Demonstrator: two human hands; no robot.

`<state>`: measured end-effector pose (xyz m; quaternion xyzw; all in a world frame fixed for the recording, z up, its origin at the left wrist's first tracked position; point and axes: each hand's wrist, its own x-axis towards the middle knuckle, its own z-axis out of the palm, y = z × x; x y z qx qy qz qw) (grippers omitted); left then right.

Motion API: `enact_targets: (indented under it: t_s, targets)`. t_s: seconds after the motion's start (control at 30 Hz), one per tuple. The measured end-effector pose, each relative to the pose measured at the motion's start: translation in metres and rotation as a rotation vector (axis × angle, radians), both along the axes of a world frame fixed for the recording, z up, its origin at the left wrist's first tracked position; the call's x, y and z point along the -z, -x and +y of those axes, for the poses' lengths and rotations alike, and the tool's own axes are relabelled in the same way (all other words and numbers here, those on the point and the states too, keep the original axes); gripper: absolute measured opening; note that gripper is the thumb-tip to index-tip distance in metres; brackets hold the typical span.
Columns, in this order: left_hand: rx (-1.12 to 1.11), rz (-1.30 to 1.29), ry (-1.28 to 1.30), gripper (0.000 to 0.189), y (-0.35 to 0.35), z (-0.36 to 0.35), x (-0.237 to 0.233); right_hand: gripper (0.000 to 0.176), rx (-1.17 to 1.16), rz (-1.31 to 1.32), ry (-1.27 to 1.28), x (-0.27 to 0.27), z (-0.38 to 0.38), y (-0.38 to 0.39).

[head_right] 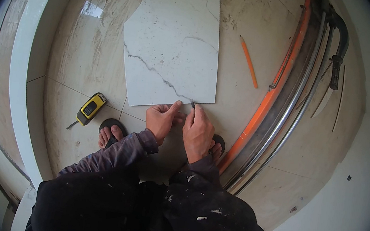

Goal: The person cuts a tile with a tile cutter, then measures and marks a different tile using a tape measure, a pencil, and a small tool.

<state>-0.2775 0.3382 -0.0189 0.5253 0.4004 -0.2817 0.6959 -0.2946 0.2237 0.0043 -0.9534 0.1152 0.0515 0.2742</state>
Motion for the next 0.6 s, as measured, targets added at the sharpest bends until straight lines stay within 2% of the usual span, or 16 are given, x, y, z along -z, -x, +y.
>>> enact_targets:
  t_s: [0.43,0.53,0.6]
  targets:
    - [-0.008,0.017,-0.007,0.033,0.0011,-0.0029,-0.0022,0.019,0.022,0.011,-0.003,0.0005,-0.0035,0.0056]
    - [-0.002,0.010,-0.002,0.036,0.0009,-0.0007,-0.0011,0.018,0.044,0.035,-0.088,0.0000,-0.0039,0.0048]
    - [-0.007,0.006,0.018,0.038,0.0019,-0.0002,-0.0008,0.016,0.102,-0.096,-0.164,0.0007,-0.0043,0.0042]
